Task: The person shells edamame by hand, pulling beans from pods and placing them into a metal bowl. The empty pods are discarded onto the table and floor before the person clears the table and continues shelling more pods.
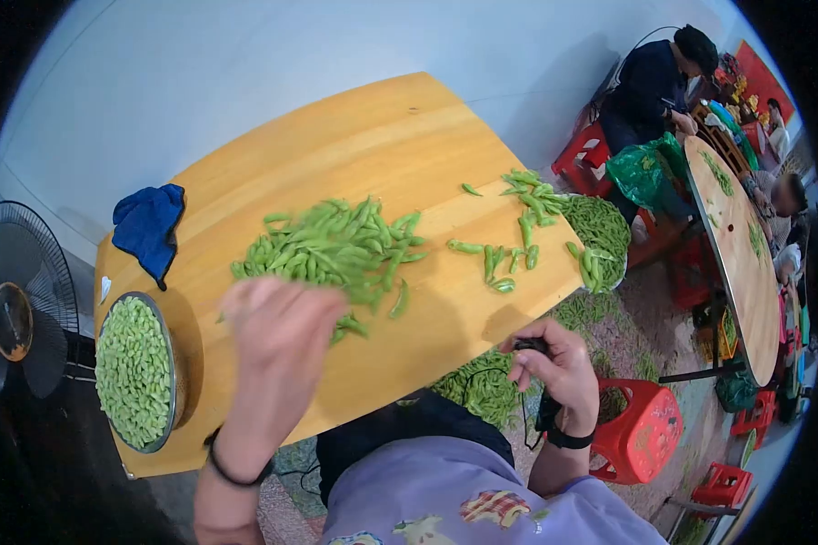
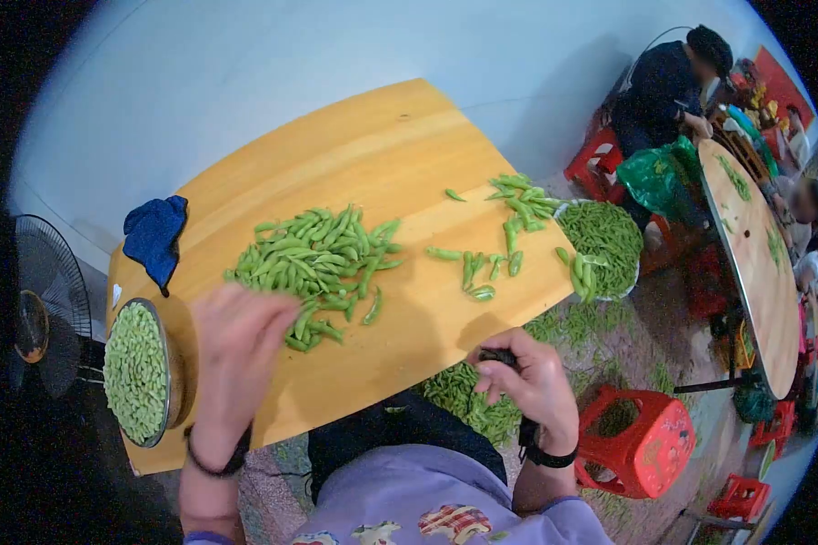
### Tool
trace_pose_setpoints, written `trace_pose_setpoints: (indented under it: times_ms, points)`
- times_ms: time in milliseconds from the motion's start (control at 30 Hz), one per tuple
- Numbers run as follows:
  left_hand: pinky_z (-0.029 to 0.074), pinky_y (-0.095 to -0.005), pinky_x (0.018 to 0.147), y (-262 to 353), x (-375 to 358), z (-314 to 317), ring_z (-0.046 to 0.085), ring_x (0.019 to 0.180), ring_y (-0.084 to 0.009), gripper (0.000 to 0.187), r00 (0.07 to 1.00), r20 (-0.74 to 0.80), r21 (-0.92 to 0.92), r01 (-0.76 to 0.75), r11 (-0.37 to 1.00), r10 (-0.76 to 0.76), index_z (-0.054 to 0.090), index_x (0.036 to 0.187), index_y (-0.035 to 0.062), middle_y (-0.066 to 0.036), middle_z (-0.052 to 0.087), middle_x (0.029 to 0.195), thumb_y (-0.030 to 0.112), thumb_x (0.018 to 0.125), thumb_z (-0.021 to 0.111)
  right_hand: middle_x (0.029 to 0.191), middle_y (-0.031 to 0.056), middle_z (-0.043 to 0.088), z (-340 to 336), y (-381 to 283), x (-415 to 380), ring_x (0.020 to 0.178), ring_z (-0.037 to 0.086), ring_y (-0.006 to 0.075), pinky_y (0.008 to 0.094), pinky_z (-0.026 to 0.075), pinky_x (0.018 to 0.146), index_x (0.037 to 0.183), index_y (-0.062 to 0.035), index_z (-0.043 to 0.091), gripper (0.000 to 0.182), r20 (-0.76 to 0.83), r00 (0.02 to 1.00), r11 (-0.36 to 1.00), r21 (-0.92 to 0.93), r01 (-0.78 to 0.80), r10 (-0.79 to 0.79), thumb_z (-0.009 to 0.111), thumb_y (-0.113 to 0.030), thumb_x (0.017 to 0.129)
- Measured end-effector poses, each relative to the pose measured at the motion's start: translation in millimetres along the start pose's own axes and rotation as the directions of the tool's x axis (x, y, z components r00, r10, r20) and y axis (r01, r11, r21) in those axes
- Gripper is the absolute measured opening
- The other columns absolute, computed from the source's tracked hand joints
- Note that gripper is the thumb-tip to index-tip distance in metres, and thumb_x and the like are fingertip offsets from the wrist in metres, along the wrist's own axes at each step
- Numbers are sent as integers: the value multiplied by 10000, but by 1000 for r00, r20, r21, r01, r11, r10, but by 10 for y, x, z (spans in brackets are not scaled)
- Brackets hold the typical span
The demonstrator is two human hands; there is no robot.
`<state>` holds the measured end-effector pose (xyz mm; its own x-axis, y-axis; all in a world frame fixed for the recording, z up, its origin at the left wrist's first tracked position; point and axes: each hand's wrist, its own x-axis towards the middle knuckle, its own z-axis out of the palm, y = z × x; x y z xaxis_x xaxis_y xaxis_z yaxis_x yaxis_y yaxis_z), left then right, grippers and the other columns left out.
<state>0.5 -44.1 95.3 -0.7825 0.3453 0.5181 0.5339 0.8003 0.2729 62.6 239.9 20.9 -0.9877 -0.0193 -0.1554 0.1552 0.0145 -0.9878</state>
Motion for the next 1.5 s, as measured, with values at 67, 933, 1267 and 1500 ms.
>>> trace_pose_setpoints:
  times_ms: [67, 933, 1267, 1500]
  points:
    - [396, -367, 625, -87, 280, 566, 549, 684, -261, 117, 997, 72, -35, -30, 999, 33, 593, 715, 38, -97, 595, 719, 150, 733, 620, 831, 96, 595, 26, -7, -15, 610, 585, 116, 218, 486, 487, 945, 44, 503, 140, 76, 994, 996, 37, 77, -79, 524, 28, 807]
    - [337, -175, 522, 233, 241, 981, 432, 603, -42, 9, 765, 547, -833, 538, -129, -339, 551, 816, 62, -2, 578, 788, 58, 821, 557, 765, 2, 529, 351, -193, 608, 658, 473, 58, 203, 397, 564, 989, 8, 542, 211, 275, 957, 995, -2, 98, -94, 595, -89, 809]
    - [327, -164, 495, 299, 175, 898, 433, 594, -37, 48, 840, 456, -874, 485, 31, -296, 548, 817, 54, -9, 572, 777, 8, 805, 541, 757, 130, 582, 390, -264, 548, 706, 574, 276, 334, 440, 614, 899, 7, 563, 209, 354, 888, 871, -286, 400, -292, 642, -111, 745]
    - [351, -173, 509, 325, 140, 815, 441, 590, -45, 52, 885, 381, -899, 422, 117, -268, 533, 823, 33, -31, 567, 783, -14, 799, 530, 730, 131, 579, 437, -273, 469, 688, 573, 281, 337, 436, 594, 884, 1, 568, 180, 361, 874, 841, -313, 442, -325, 635, -85, 741]
